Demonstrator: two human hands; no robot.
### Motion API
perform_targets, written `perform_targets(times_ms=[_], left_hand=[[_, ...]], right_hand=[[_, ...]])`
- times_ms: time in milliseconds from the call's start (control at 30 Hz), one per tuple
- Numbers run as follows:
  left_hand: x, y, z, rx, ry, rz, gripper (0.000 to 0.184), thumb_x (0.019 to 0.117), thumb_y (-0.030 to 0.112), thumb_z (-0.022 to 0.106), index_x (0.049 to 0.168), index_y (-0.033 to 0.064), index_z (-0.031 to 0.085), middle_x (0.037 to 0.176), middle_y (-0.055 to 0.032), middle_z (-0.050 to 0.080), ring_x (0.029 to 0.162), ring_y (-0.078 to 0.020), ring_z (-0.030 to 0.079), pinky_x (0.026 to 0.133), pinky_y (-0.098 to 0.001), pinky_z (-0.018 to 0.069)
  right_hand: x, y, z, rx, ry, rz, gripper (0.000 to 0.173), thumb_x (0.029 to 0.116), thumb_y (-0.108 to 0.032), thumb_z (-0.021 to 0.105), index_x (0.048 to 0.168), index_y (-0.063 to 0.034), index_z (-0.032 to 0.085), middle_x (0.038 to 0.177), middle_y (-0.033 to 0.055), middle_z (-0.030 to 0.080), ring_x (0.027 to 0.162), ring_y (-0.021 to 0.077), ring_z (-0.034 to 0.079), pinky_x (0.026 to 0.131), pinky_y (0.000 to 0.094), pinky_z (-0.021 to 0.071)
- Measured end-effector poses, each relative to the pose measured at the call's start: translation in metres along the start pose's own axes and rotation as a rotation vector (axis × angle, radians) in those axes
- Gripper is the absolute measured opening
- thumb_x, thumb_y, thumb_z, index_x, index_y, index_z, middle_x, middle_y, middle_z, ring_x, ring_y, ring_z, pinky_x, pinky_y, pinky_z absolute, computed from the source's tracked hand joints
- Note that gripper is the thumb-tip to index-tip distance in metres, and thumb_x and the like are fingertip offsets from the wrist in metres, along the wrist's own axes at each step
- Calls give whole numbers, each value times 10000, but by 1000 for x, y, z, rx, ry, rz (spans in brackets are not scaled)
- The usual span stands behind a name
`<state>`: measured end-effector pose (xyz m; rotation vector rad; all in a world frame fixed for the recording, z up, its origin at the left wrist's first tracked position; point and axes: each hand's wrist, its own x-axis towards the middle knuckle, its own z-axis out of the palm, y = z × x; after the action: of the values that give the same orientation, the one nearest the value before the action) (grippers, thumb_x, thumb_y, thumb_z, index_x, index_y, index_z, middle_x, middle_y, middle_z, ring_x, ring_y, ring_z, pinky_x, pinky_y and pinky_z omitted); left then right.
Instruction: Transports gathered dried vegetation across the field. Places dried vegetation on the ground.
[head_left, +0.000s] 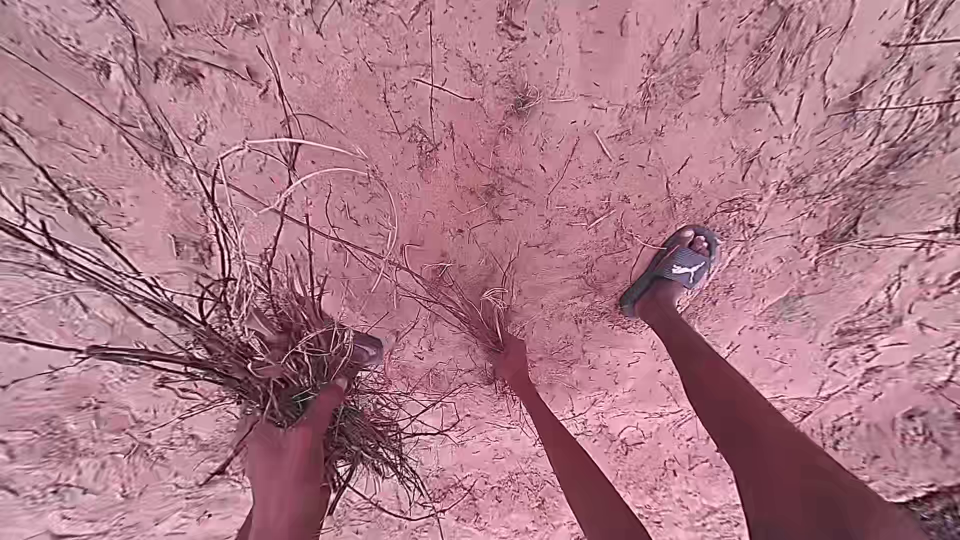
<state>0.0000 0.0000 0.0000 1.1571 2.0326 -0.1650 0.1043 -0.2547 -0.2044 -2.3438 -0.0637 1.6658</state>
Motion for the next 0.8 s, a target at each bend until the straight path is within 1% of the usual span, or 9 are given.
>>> perform_targets(times_ms=[67,133,233,333,400,467,633,700,800], left_hand=[[6,-12,2,-50,-6,-17,833,786,193,797,1485,-34,405,1417,-196,539,1290,-193,548,1079,-367,457],[15,-18,0,-90,24,-19,868,796,196,805,1508,-56,377,1468,-241,498,1359,-249,503,1137,-401,404],[26,-27,-9,-97,78,-42,878,818,227,809,1515,-72,369,1472,-288,483,1383,-321,479,1159,-453,367],[24,-31,-9,-64,14,-90,844,844,237,795,1512,-69,378,1449,-312,499,1377,-391,478,1144,-535,362],[30,-31,-9,-38,-102,-99,800,845,219,798,1490,-59,417,1429,-313,516,1359,-410,490,1123,-578,370],[37,-37,-10,-4,-225,-108,799,846,224,803,1493,-48,420,1435,-298,518,1364,-399,490,1132,-570,376],[27,-44,4,-101,-493,-117,823,845,139,804,1523,-47,375,1464,-299,493,1387,-385,471,1155,-532,366],[19,-44,7,-220,-569,-137,817,829,57,788,1521,-52,368,1475,-289,482,1386,-352,472,1152,-499,378],[7,-36,2,-493,-674,-188,625,858,-46,695,1428,-49,438,1354,-182,558,1204,-179,564,1023,-328,471]], right_hand=[[-52,-14,-9,314,124,71,430,788,-3,741,1184,131,642,1055,232,701,973,239,677,900,403,540],[-94,-40,-33,624,137,130,594,790,87,678,1346,133,475,1160,187,618,991,129,621,866,283,538],[-101,-67,-66,814,84,140,557,772,27,604,1307,2,451,1003,63,670,816,50,678,701,232,592],[-64,-51,-93,223,-133,207,467,1000,-1,572,1437,102,442,1299,239,597,1117,214,610,987,361,498],[-37,-48,-98,34,-110,181,399,933,-26,676,1307,83,586,1150,234,665,985,247,656,893,421,536],[-33,-60,-94,313,-32,85,393,857,32,636,1240,43,550,991,106,654,817,120,636,720,293,557],[-60,-129,-89,554,-107,55,324,988,-11,562,1304,18,499,923,56,661,708,79,638,624,239,557],[-79,-164,-65,409,-130,-8,339,984,-23,580,1306,48,502,1008,90,651,821,96,649,733,252,568],[-112,-215,-20,-336,-74,-137,472,936,-65,649,1382,65,564,1174,257,686,1089,322,683,969,454,529]])
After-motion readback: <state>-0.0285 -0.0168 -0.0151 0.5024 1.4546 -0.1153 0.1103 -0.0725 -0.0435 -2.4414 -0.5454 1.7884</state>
